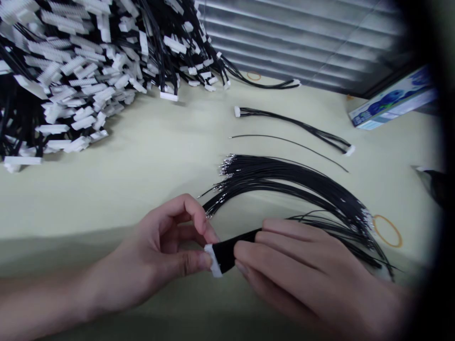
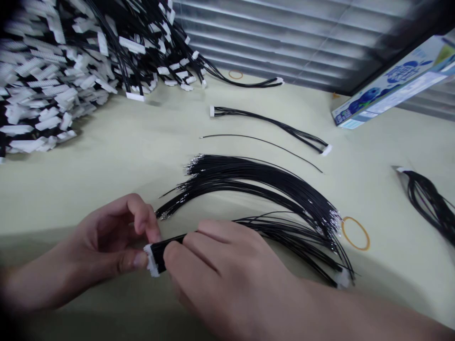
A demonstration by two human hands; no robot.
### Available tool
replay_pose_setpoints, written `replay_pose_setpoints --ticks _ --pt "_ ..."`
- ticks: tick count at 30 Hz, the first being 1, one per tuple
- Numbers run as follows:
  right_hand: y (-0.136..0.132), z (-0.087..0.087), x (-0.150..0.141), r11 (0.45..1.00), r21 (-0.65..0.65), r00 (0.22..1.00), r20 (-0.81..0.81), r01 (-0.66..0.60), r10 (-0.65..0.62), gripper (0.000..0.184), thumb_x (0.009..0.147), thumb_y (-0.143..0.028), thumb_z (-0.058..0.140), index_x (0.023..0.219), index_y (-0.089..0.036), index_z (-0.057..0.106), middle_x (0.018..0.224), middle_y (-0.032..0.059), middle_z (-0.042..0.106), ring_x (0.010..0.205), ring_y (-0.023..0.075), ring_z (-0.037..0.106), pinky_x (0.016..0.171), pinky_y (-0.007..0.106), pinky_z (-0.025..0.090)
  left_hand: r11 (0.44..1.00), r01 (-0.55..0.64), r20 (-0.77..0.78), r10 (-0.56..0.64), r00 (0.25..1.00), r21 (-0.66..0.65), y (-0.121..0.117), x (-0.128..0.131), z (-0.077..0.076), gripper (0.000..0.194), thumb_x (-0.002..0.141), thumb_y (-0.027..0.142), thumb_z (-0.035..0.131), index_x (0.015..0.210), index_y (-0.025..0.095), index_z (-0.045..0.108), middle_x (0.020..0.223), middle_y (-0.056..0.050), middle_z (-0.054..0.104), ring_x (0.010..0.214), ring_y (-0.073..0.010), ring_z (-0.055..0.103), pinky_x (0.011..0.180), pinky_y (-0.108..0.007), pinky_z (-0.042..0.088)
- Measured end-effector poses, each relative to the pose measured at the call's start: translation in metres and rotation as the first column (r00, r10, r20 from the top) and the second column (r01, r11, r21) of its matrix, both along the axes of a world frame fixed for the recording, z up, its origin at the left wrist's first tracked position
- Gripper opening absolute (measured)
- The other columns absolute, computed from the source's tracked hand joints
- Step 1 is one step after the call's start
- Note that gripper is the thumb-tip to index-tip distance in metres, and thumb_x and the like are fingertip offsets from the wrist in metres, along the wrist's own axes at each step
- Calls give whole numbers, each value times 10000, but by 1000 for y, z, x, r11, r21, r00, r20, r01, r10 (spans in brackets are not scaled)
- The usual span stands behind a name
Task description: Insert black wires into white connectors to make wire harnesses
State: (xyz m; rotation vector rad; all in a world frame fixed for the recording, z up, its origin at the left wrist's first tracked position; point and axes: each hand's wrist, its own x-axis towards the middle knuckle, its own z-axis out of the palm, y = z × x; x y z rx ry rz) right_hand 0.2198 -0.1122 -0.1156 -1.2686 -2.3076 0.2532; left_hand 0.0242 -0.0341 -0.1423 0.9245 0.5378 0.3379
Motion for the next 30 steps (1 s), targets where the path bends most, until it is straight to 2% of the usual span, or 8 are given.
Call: replay_pose_setpoints --ticks 5,9,11,16,19,25,30 --pt "-1 0 0 999 -13 999 29 -34 34 152 858 -119 448 817 -148 592 636 -14 551 571 118 444 556 288 356 1000 1 6 -1 1000 -28 0 0 2 202 790 52 625 848 193 492 872 25 568 787 -69 568 706 -158 472" --pt "-5 3 3 1000 16 993 122 -13 11 174 900 -140 396 989 -153 545 811 15 594 679 144 485 564 311 338 998 12 -13 -12 1000 -54 1 1 3 199 797 65 622 869 190 485 874 19 570 782 -74 572 701 -169 473" --pt "-6 5 4 999 18 986 159 -46 43 211 927 -154 342 1017 -164 533 830 12 590 695 148 480 567 311 340 998 9 -17 -10 1000 -59 1 1 4 198 794 63 623 864 186 486 870 17 570 776 -76 576 690 -169 473" --pt "-2 6 5 989 116 980 190 -87 64 259 951 -152 288 931 -182 544 835 2 598 710 141 489 614 297 376 998 7 -6 -7 1000 -60 1 0 3 203 797 60 619 879 192 487 875 17 575 782 -81 583 692 -174 476" --pt "2 6 4 990 128 989 145 -56 37 277 950 -136 286 897 -181 554 834 -7 613 743 137 516 643 298 399 999 10 -13 -11 1000 -49 1 -1 2 200 798 63 622 873 190 488 878 20 577 782 -76 581 693 -167 475" --pt "2 5 4 982 157 992 90 -104 91 323 969 -159 259 884 -183 570 832 -29 630 750 109 546 723 269 431 1000 3 -23 -4 1000 -31 2 -1 1 208 795 63 627 865 194 482 873 27 571 774 -67 568 683 -154 475" --pt "2 2 0 978 193 997 41 -73 66 353 967 -123 256 825 -162 577 732 -32 635 688 104 554 642 276 422 1000 13 -33 -14 999 -24 1 -2 2 200 798 73 627 863 194 481 869 29 567 775 -62 559 684 -147 470"
